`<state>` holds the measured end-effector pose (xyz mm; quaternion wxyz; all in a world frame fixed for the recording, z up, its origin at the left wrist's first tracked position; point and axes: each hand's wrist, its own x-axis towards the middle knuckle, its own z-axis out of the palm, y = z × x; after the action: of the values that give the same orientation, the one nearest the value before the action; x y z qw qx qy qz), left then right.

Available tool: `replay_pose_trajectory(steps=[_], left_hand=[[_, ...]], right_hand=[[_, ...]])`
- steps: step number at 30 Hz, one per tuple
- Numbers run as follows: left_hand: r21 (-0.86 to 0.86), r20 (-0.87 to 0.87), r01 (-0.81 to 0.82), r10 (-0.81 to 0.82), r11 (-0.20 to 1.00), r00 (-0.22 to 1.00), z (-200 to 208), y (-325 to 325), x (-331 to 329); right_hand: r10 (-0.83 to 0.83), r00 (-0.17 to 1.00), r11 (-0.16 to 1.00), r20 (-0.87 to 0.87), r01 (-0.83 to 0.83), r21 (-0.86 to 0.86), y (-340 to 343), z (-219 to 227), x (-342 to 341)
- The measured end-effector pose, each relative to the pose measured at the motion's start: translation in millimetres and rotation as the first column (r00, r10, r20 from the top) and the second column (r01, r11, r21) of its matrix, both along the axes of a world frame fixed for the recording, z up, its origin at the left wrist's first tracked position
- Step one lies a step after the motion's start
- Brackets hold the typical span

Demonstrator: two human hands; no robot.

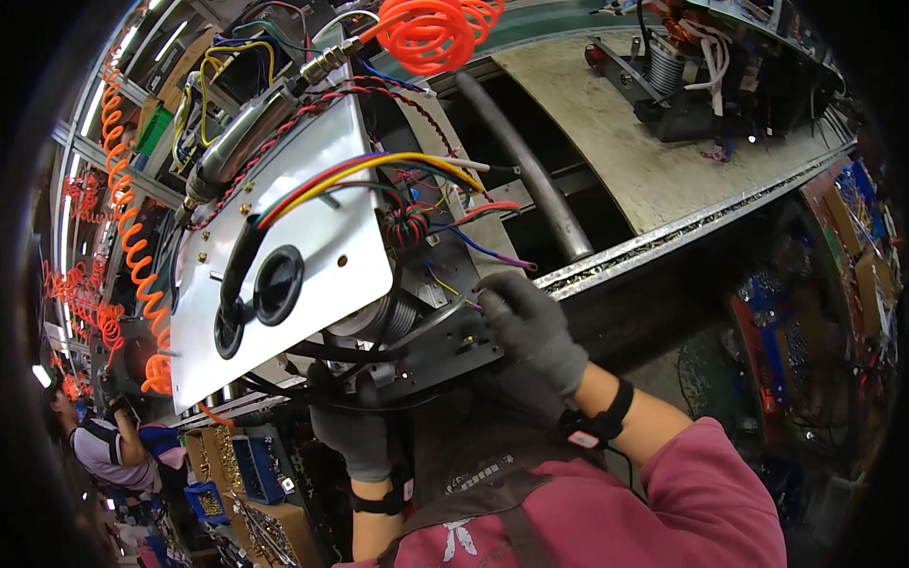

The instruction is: Assemble internal components and wiring into a metal electronic enclosure using a power screwdriver.

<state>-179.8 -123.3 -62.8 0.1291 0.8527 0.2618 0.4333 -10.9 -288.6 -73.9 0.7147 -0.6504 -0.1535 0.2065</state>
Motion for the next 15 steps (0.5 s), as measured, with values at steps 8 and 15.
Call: replay_pose_trajectory(steps=[8, 15], left_hand=[[0.088, 0.079, -0.043, 0.036, 0.995, 0.996, -13, 12, 10], [0.015, 0.159, -0.027, 0.025, 1.0, 0.987, -27, 34, -8]], right_hand=[[0.069, 0.993, 0.997, 0.091, -0.072, 0.02, 2, 2, -3], [0.398, 0.838, 0.91, 0.373, -0.31, -0.274, 24, 5, 58]])
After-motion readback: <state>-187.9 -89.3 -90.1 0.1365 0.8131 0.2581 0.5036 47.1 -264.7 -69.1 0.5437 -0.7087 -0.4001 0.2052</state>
